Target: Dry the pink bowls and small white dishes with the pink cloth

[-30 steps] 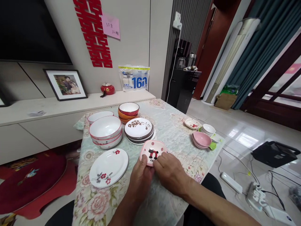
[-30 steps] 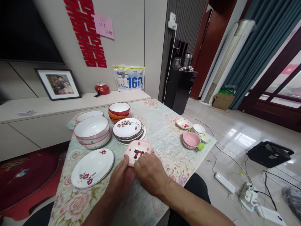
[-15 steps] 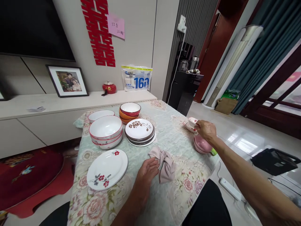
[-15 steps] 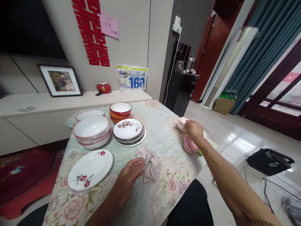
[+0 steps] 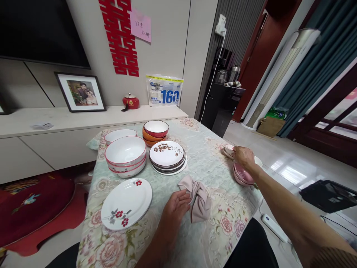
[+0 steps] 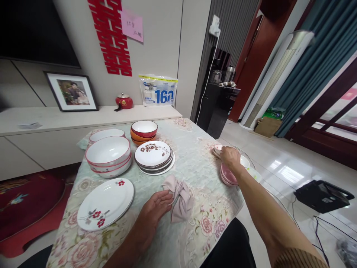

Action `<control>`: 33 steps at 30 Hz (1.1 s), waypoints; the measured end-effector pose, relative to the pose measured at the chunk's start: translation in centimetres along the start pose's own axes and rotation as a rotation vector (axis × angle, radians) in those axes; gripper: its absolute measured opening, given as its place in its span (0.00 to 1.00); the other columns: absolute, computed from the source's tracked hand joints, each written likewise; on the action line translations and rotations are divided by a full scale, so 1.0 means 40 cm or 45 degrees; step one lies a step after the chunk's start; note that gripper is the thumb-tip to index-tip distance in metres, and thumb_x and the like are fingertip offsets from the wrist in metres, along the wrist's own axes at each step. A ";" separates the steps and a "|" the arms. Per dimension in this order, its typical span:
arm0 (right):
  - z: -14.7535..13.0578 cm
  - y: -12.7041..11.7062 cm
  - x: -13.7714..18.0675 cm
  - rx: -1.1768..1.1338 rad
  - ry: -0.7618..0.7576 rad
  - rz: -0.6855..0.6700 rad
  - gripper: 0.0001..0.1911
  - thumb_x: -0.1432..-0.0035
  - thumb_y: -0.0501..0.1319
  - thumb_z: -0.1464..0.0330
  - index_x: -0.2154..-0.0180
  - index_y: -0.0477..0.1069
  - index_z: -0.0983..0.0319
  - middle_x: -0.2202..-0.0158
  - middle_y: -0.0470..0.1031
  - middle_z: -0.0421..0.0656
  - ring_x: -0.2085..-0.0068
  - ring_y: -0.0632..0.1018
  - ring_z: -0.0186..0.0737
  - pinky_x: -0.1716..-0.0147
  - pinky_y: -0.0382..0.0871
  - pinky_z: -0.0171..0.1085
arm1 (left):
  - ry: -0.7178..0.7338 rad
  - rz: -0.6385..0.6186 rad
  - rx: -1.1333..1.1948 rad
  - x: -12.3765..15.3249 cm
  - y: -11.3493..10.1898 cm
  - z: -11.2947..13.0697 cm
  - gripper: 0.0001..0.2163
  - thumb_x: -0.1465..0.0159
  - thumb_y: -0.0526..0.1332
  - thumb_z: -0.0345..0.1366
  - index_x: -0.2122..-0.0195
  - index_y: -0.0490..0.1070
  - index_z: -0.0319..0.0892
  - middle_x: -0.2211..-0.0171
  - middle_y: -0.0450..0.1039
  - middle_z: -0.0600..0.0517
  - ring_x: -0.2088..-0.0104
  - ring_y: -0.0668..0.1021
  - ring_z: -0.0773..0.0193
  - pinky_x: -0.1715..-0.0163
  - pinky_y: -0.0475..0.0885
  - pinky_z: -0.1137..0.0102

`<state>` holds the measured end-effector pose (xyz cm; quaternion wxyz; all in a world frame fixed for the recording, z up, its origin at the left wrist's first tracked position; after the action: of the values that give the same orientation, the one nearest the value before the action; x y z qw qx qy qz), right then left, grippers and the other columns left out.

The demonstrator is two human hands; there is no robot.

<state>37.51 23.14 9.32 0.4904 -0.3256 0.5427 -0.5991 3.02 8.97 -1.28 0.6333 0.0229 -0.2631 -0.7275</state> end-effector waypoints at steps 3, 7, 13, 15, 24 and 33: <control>0.005 0.013 -0.004 0.012 0.013 -0.034 0.17 0.37 0.53 0.66 0.55 0.78 0.62 0.55 0.80 0.55 0.55 0.79 0.51 0.64 0.64 0.38 | -0.012 0.006 -0.003 -0.002 -0.003 -0.005 0.26 0.51 0.71 0.42 0.53 0.71 0.37 0.50 0.75 0.36 0.48 0.77 0.48 0.48 0.71 0.59; 0.007 0.027 -0.011 0.039 0.015 -0.069 0.18 0.35 0.52 0.66 0.52 0.77 0.63 0.55 0.79 0.57 0.54 0.80 0.53 0.64 0.65 0.39 | -0.011 0.010 -0.012 -0.004 -0.008 -0.011 0.25 0.51 0.71 0.43 0.54 0.71 0.37 0.51 0.76 0.36 0.49 0.77 0.48 0.49 0.71 0.59; -0.007 0.040 -0.015 0.079 -0.037 -0.128 0.17 0.34 0.51 0.70 0.52 0.76 0.66 0.55 0.79 0.59 0.54 0.80 0.52 0.61 0.67 0.39 | 0.002 0.021 -0.031 -0.006 -0.007 -0.011 0.24 0.51 0.70 0.41 0.55 0.72 0.37 0.52 0.76 0.37 0.49 0.78 0.48 0.49 0.72 0.58; -0.012 0.039 -0.012 0.088 -0.043 -0.138 0.17 0.33 0.51 0.71 0.53 0.77 0.66 0.56 0.79 0.59 0.55 0.81 0.52 0.61 0.67 0.39 | 0.006 0.021 -0.036 -0.007 -0.008 -0.011 0.23 0.51 0.70 0.41 0.56 0.72 0.38 0.53 0.77 0.37 0.50 0.78 0.48 0.50 0.72 0.58; -0.097 -0.058 0.039 0.098 -0.240 -0.014 0.17 0.34 0.51 0.70 0.55 0.78 0.67 0.54 0.78 0.58 0.55 0.80 0.55 0.63 0.67 0.42 | 0.065 0.032 -0.079 -0.008 -0.008 -0.012 0.17 0.49 0.67 0.33 0.56 0.73 0.39 0.55 0.77 0.41 0.53 0.79 0.52 0.52 0.72 0.61; -0.528 -0.199 0.330 -0.810 -1.029 -0.094 0.10 0.39 0.58 0.63 0.63 0.78 0.57 0.63 0.82 0.42 0.63 0.79 0.42 0.64 0.66 0.36 | 0.055 -0.006 0.040 -0.038 0.000 -0.060 0.15 0.51 0.62 0.25 0.60 0.72 0.39 0.63 0.75 0.46 0.58 0.77 0.55 0.56 0.71 0.61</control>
<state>12.12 17.14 10.97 0.5162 -0.6831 0.4535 -0.2475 4.18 9.55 -3.80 0.6366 0.0490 -0.2606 -0.7242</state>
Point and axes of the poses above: each hand's wrist, its own x-axis away from the middle knuckle, its own y-axis out of the palm, z = x × y, the point moved 8 cm from there along -x, towards the middle knuckle
